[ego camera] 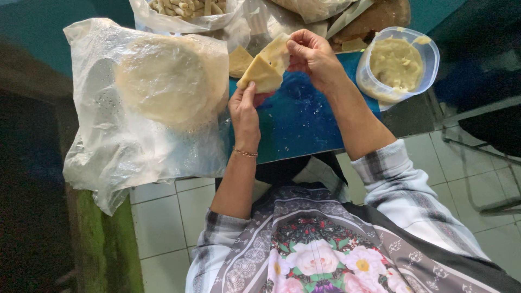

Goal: The person sits at a table and folds triangular pastry wrappers around a filling. They take a wrapper, spoon filling from a plastic container onto it, fold and pinch the wrapper closed, and place the finished pastry in a row on the blue board, repeating with more wrappers.

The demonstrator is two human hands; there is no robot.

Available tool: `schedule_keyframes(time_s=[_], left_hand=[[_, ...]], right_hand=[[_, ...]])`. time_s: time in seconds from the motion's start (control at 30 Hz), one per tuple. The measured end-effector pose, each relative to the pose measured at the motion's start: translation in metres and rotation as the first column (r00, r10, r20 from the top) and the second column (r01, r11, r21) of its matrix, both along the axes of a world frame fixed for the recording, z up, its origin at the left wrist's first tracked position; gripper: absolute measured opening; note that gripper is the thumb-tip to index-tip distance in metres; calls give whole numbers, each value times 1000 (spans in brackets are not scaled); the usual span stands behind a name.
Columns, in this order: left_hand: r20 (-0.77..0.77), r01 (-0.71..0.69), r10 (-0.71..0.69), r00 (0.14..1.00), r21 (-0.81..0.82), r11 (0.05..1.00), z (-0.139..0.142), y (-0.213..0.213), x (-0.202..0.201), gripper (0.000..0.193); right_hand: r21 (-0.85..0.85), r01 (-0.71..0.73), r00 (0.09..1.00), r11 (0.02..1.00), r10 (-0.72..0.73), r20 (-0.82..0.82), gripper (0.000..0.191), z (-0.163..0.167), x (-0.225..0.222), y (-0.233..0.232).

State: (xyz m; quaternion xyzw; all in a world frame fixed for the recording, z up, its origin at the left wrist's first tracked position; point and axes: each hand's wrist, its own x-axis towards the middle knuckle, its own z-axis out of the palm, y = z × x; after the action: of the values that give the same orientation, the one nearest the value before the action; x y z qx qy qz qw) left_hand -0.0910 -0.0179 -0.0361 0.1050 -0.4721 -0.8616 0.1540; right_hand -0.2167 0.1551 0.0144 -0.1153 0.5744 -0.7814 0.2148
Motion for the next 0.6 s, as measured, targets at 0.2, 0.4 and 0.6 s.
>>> schedule_keyframes(time_s=[0.2, 0.4, 0.6], left_hand=[[79, -131, 134, 988, -49, 990, -8, -5, -3, 28], [87, -150, 153, 984, -41, 988, -1, -4, 2, 28], [56, -156, 155, 986, 11, 988, 10, -3, 5, 26]], right_hand=[[-78, 31, 999, 996, -32, -13, 11, 0, -5, 7], [-54, 46, 994, 998, -51, -98, 7, 9, -2, 13], [190, 192, 876, 963, -81, -476, 5, 18, 4, 13]])
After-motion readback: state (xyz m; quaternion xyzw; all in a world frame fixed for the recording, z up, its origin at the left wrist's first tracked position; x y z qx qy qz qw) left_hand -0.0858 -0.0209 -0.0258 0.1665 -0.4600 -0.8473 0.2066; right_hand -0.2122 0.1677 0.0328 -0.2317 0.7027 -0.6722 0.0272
